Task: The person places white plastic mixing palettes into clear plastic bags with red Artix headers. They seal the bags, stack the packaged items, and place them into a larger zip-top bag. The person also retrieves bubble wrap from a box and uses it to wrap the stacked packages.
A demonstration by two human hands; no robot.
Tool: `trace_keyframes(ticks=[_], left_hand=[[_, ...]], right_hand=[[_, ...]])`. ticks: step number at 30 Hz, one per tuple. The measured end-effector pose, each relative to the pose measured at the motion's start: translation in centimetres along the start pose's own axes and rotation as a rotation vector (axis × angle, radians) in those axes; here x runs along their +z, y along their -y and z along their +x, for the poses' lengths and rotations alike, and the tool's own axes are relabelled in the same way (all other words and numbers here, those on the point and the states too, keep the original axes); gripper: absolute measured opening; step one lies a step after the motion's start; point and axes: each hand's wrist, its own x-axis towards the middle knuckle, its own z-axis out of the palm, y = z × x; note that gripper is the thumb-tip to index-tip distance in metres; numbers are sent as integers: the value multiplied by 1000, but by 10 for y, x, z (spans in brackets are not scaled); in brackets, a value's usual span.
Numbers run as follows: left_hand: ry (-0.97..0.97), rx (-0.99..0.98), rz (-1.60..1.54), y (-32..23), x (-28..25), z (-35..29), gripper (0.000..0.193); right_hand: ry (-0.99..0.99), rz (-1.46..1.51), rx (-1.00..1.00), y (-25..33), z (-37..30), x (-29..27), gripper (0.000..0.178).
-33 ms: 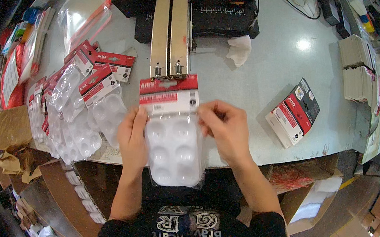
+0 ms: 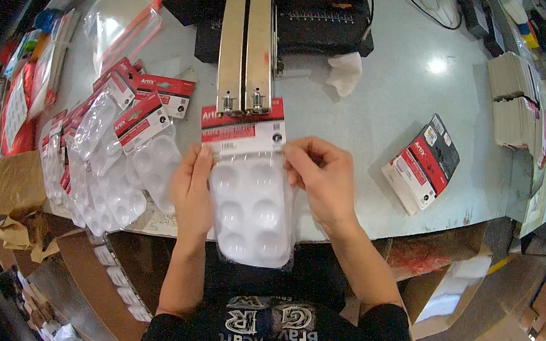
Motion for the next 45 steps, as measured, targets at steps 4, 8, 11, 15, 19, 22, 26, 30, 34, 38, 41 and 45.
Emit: trace_keyframes(ticks=[4, 8, 11, 15, 19, 22, 26, 30, 34, 38, 41, 45], left_hand=[[-16, 60, -6, 13, 6, 35, 29], [20, 87, -43, 28, 5, 41, 30], [33, 63, -3, 27, 1, 36, 30], [-191, -35, 446, -5, -37, 37, 26], [-559, 346, 1043, -30, -78, 37, 31], [-10, 338, 893, -8, -52, 11, 26], [62, 409, 522, 19, -14, -14, 19], [163, 20, -252, 1, -12, -23, 10], [474, -121, -346, -24, -13, -39, 15], [440, -86, -182, -25, -13, -44, 15], [374, -66, -72, -21, -15, -42, 16], [367, -5, -7, -20, -14, -39, 16]], right_hand=[[-57, 96, -75, -7, 25, 10, 10], [-75, 60, -92, -19, 32, 10, 11], [7, -96, -157, -10, 29, 1, 15], [-233, -778, -504, 28, 9, -62, 46], [-443, -1315, -598, 30, 1, -164, 92], [-447, -1496, -609, 8, 12, -208, 97], [-485, -1295, -409, 22, 14, -203, 84], [-488, -1211, -294, 65, -5, -141, 68], [147, -771, -373, 78, -28, -56, 47], [378, -972, -500, 73, -15, -3, 34], [464, -1068, -341, 72, -13, 5, 33], [460, -963, -457, 68, -15, 0, 31]])
